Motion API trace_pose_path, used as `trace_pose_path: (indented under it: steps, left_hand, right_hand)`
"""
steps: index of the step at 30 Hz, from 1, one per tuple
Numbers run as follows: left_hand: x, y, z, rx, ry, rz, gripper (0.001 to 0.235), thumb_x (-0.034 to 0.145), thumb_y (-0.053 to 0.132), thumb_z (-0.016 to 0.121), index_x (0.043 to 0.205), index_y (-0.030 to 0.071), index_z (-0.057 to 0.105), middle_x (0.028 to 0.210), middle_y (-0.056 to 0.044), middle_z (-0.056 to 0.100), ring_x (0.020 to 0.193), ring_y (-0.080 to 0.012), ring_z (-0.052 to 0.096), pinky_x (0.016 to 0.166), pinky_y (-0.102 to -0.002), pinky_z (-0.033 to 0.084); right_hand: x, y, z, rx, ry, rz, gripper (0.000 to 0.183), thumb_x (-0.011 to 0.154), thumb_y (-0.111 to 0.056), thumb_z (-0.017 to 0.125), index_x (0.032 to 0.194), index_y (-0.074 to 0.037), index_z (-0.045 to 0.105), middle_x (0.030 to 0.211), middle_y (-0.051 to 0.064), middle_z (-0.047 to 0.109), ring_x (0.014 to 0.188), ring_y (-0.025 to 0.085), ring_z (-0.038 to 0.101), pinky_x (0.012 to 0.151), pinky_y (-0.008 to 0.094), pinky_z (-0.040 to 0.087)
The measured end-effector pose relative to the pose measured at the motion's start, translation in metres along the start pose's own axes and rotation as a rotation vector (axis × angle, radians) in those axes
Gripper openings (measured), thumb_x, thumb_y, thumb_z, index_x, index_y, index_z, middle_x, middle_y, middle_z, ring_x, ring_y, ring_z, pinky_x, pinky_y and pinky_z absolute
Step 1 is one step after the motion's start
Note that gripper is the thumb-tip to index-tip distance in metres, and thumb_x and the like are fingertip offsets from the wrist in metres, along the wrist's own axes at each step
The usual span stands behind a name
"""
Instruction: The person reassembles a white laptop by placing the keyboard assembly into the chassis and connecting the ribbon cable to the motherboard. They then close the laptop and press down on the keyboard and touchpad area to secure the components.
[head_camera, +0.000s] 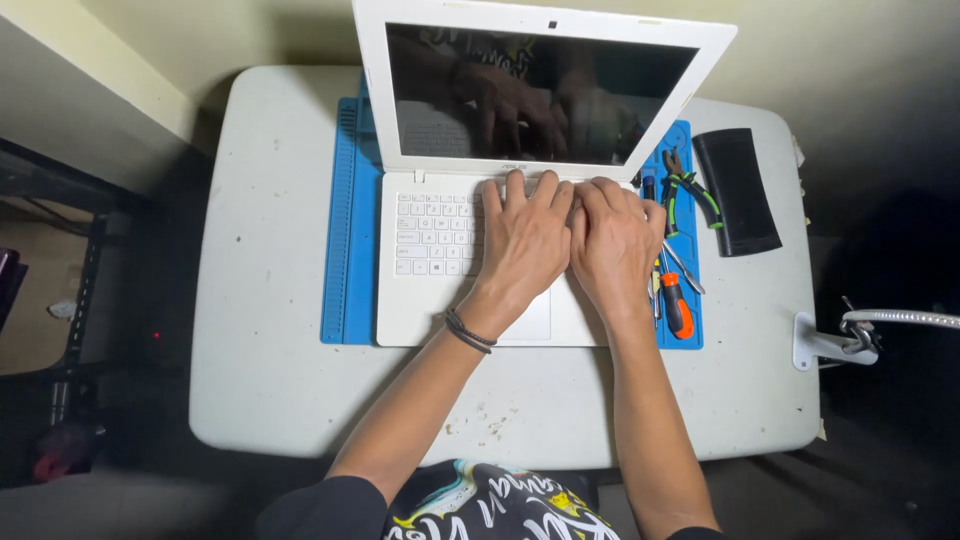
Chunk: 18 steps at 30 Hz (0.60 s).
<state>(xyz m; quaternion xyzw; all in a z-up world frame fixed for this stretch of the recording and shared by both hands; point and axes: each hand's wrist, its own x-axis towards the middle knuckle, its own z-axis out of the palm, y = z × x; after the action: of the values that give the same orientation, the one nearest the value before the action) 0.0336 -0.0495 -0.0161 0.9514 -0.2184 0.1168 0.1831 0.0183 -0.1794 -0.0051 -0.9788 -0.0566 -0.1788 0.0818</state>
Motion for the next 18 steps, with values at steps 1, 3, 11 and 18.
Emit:
trace_pose_path:
  steps: [1, 3, 11, 18]
  left_hand:
    - [-0.002, 0.001, 0.007, -0.005, -0.005, -0.011, 0.048, 0.083, 0.01, 0.055, 0.13, 0.007, 0.065, 0.112, -0.012, 0.057, 0.114, -0.0394, 0.049, 0.095, -0.059, 0.033]
    - [0.0, -0.001, 0.017, 0.005, 0.041, 0.001, 0.046, 0.083, 0.012, 0.055, 0.127, 0.006, 0.066, 0.109, -0.011, 0.055, 0.114, -0.0412, 0.049, 0.094, -0.06, 0.034]
    - [-0.007, 0.007, 0.007, -0.024, 0.059, 0.014, 0.046, 0.082, 0.016, 0.056, 0.126, 0.009, 0.068, 0.111, -0.014, 0.056, 0.117, -0.0464, 0.05, 0.097, -0.068, 0.033]
    - [-0.006, 0.021, 0.002, -0.08, -0.025, -0.026, 0.054, 0.083, 0.033, 0.055, 0.133, 0.015, 0.065, 0.129, -0.02, 0.052, 0.126, -0.0635, 0.039, 0.101, -0.087, 0.019]
  right_hand:
    - [-0.001, 0.001, -0.001, 0.0, -0.012, -0.006, 0.026, 0.105, -0.022, 0.054, 0.119, -0.016, 0.075, 0.116, 0.003, 0.072, 0.113, 0.024, 0.067, 0.1, 0.043, 0.037]
    - [0.003, 0.003, -0.003, 0.008, 0.007, -0.023, 0.022, 0.104, -0.023, 0.056, 0.112, -0.02, 0.077, 0.109, -0.002, 0.071, 0.106, 0.019, 0.068, 0.097, 0.037, 0.039]
    - [-0.009, 0.031, -0.011, 0.077, 0.042, 0.057, 0.022, 0.096, -0.002, 0.061, 0.109, -0.01, 0.078, 0.105, 0.005, 0.069, 0.102, 0.027, 0.068, 0.089, 0.038, 0.043]
    - [-0.009, 0.026, -0.026, -0.193, 0.014, 0.045, 0.033, 0.097, -0.002, 0.057, 0.116, -0.018, 0.079, 0.108, -0.001, 0.071, 0.111, 0.02, 0.057, 0.087, 0.04, 0.029]
